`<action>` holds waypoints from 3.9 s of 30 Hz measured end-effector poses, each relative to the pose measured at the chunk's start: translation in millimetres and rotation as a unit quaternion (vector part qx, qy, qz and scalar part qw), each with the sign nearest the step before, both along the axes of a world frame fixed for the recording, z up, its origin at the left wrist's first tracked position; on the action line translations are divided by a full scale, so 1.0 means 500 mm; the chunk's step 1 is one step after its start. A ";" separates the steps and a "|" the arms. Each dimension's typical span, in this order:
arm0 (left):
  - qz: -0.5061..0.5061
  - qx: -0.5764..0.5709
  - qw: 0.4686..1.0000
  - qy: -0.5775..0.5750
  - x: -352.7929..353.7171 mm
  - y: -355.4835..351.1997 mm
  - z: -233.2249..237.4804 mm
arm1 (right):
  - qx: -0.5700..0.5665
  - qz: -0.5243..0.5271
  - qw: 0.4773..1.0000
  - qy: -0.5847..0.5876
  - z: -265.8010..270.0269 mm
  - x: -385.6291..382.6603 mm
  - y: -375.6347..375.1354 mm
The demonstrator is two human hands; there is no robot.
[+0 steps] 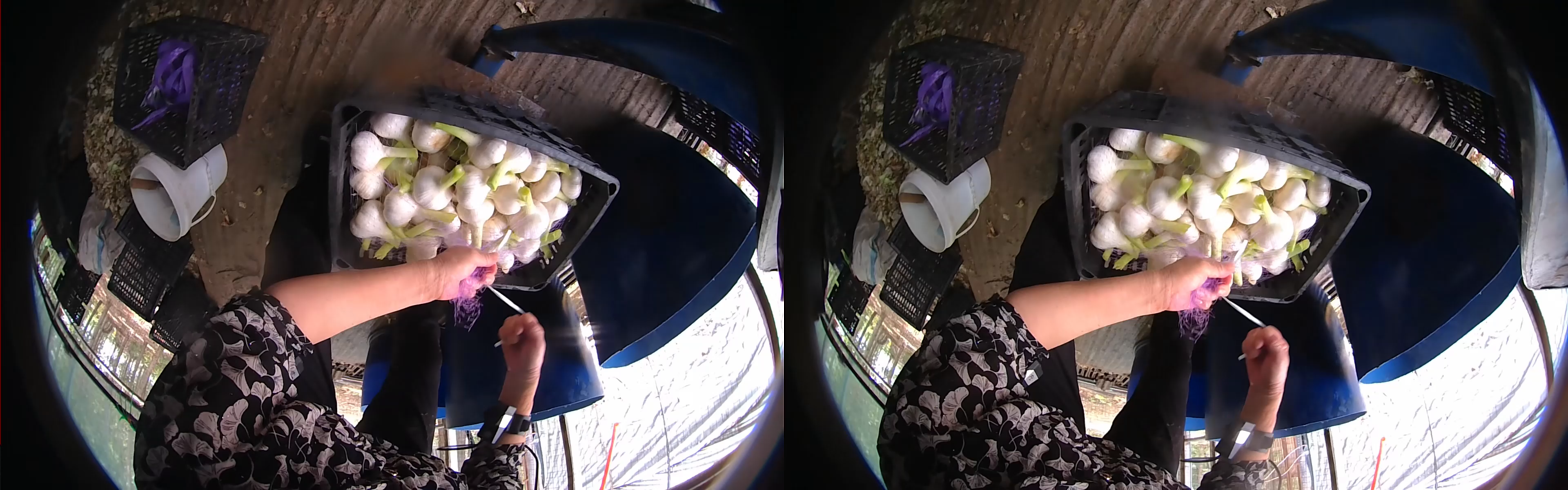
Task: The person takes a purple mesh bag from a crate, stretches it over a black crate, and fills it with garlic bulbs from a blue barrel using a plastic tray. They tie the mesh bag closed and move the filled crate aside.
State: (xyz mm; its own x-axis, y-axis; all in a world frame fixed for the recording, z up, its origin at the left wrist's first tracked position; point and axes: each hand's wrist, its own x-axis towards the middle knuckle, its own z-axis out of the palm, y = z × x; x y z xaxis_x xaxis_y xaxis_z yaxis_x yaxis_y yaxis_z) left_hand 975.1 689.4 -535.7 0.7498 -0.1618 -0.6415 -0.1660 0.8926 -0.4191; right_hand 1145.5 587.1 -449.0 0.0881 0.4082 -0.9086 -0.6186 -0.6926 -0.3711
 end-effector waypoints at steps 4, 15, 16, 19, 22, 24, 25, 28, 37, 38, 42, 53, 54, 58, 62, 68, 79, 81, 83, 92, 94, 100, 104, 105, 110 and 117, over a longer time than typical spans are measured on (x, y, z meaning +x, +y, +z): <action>-0.020 0.167 0.983 0.076 0.022 -0.039 -0.009 | -0.004 -0.035 0.998 -0.061 -0.026 -0.007 0.152; 0.103 0.066 0.992 -0.032 -0.007 -0.031 -0.001 | -0.072 -0.059 0.984 -0.152 -0.036 -0.015 0.240; 0.105 0.065 0.992 -0.032 -0.006 -0.037 -0.005 | -0.077 -0.082 0.984 -0.137 -0.029 -0.009 0.233; 0.127 0.027 0.990 -0.053 -0.003 -0.037 0.000 | -0.088 -0.093 0.985 -0.113 -0.034 -0.006 0.222; 0.059 0.144 0.988 -0.005 0.000 -0.040 0.006 | -0.068 -0.017 0.988 -0.137 -0.060 -0.029 0.218; 0.015 0.260 0.965 0.039 0.000 -0.037 0.012 | -0.017 0.048 0.981 -0.188 -0.070 -0.054 0.239; 0.013 0.259 0.965 0.042 -0.001 -0.035 0.016 | 0.009 0.145 0.965 -0.217 -0.064 -0.067 0.255; -0.040 0.406 0.907 0.099 0.009 -0.060 0.003 | 0.033 0.411 0.817 -0.404 -0.056 -0.158 0.284; 0.143 0.089 0.982 0.086 0.008 -0.063 0.014 | 0.143 0.214 0.811 -0.525 0.144 -0.247 0.083; 0.160 0.054 0.982 0.083 0.012 -0.061 0.019 | 0.043 0.106 0.918 -0.379 0.115 -0.234 0.022; 0.176 -0.036 0.978 0.109 0.028 -0.045 0.047 | 0.002 -0.167 0.964 0.206 0.005 -0.313 -0.068; 0.191 -0.116 0.964 0.141 0.035 -0.021 0.072 | 0.236 -0.428 0.816 0.310 -0.131 -0.416 0.172; 0.179 -0.106 0.969 0.132 0.030 -0.019 0.077 | 0.255 -0.456 0.788 0.326 -0.135 -0.404 0.178; 0.186 -0.116 0.970 0.108 0.033 -0.034 0.058 | 0.248 -0.462 0.770 0.364 -0.151 -0.395 0.168; 0.167 -0.151 0.966 0.128 0.028 -0.013 0.063 | 0.141 -0.347 0.856 0.356 -0.162 -0.361 0.014; 0.109 -0.181 0.970 0.120 -0.003 0.021 0.062 | -0.185 0.049 0.972 -0.138 -0.080 -0.169 0.032; -0.089 0.218 0.943 0.234 -0.019 -0.005 0.052 | -0.061 -0.155 0.979 0.119 0.040 -0.092 0.162; -0.197 0.591 0.695 0.359 -0.016 -0.033 0.060 | -0.076 -0.026 0.995 -0.054 0.057 -0.153 0.213; -0.115 0.700 0.615 0.344 -0.019 -0.061 0.065 | 0.008 0.333 0.899 -0.283 0.063 -0.236 0.224; 0.269 -0.157 0.949 0.043 -0.013 -0.047 0.079 | -0.143 -0.138 0.978 -0.058 0.031 -0.219 -0.003; 0.288 -0.173 0.941 0.030 -0.006 -0.054 0.071 | -0.176 -0.270 0.946 0.025 -0.016 -0.291 0.014; 0.298 -0.211 0.930 0.034 -0.005 -0.053 0.067 | -0.025 -0.340 0.938 0.070 -0.131 -0.361 0.011; 0.208 -0.186 0.956 0.090 -0.019 -0.027 0.074 | -0.039 -0.164 0.983 -0.078 -0.123 -0.258 -0.038; 0.140 -0.157 0.971 0.114 -0.028 -0.017 0.072 | -0.056 -0.079 0.984 -0.149 -0.114 -0.205 -0.036; -0.283 0.672 0.613 0.304 -0.029 -0.041 0.075 | 0.157 0.369 0.830 -0.387 0.008 -0.160 0.144; 0.273 -0.209 0.939 0.018 -0.011 -0.041 0.089 | -0.142 -0.099 0.978 -0.119 0.030 -0.121 -0.016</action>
